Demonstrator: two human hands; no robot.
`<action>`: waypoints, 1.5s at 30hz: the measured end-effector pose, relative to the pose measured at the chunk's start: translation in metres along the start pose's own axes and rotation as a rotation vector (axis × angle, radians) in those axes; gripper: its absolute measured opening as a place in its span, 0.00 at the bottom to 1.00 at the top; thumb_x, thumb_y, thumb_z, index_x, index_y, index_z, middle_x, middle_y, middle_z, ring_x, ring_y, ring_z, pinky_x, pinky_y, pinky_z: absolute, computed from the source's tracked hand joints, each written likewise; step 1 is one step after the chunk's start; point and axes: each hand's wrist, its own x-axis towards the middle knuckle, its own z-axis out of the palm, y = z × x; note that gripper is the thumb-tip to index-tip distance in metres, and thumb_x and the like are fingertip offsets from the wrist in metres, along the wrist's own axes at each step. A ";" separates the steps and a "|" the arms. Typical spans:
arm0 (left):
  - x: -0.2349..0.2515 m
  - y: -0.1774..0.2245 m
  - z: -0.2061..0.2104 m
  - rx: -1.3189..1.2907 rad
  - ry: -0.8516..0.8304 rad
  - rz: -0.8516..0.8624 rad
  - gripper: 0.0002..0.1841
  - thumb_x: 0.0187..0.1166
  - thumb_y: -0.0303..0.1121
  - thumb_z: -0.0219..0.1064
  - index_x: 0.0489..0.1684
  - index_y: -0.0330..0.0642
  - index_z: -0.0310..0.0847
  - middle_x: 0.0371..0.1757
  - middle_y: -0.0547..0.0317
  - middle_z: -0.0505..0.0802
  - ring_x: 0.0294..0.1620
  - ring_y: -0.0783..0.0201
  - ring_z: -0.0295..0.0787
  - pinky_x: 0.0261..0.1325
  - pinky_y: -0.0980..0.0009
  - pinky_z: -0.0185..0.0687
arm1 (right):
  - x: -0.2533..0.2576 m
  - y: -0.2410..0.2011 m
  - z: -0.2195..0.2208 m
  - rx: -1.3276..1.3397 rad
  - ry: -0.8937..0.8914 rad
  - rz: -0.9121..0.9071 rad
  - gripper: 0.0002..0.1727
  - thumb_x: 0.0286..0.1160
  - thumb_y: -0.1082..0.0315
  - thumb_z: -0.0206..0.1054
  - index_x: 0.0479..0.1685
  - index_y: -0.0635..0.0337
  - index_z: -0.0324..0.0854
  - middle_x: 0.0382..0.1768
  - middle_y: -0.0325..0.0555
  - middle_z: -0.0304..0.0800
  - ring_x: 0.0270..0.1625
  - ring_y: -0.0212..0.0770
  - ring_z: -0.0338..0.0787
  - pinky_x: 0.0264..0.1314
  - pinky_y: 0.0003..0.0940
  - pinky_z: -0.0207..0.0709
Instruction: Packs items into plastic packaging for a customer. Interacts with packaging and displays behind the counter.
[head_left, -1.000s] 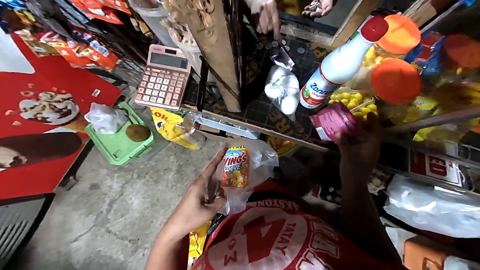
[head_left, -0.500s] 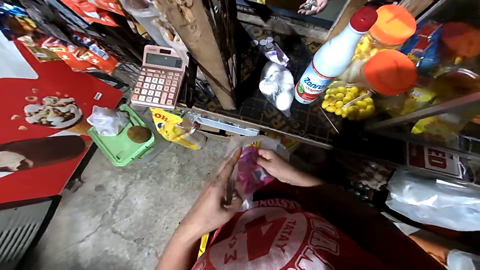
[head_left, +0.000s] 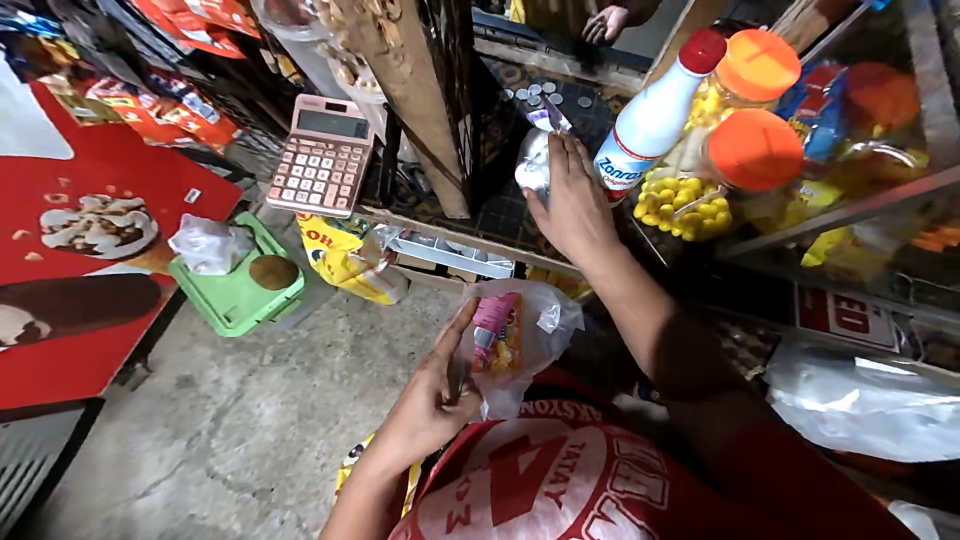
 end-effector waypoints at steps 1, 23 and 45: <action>-0.002 0.001 0.000 -0.018 0.008 0.006 0.50 0.58 0.21 0.67 0.93 0.39 0.51 0.88 0.54 0.70 0.69 0.77 0.83 0.66 0.78 0.84 | 0.011 0.002 0.009 -0.013 -0.024 0.044 0.40 0.81 0.57 0.67 0.86 0.74 0.60 0.87 0.69 0.62 0.90 0.63 0.60 0.90 0.52 0.58; 0.001 0.006 0.004 -0.066 0.119 -0.014 0.47 0.61 0.22 0.66 0.92 0.42 0.55 0.83 0.60 0.77 0.63 0.82 0.85 0.62 0.82 0.84 | -0.080 0.015 -0.065 0.628 -0.224 -0.079 0.16 0.92 0.59 0.52 0.63 0.62 0.71 0.37 0.38 0.84 0.37 0.24 0.86 0.42 0.25 0.84; 0.001 -0.013 -0.003 -0.284 -0.039 0.047 0.45 0.63 0.17 0.65 0.90 0.36 0.54 0.84 0.63 0.77 0.64 0.77 0.87 0.64 0.77 0.86 | -0.133 0.024 0.038 -0.110 -0.150 -0.259 0.19 0.75 0.64 0.73 0.61 0.63 0.84 0.55 0.63 0.88 0.51 0.63 0.92 0.38 0.55 0.88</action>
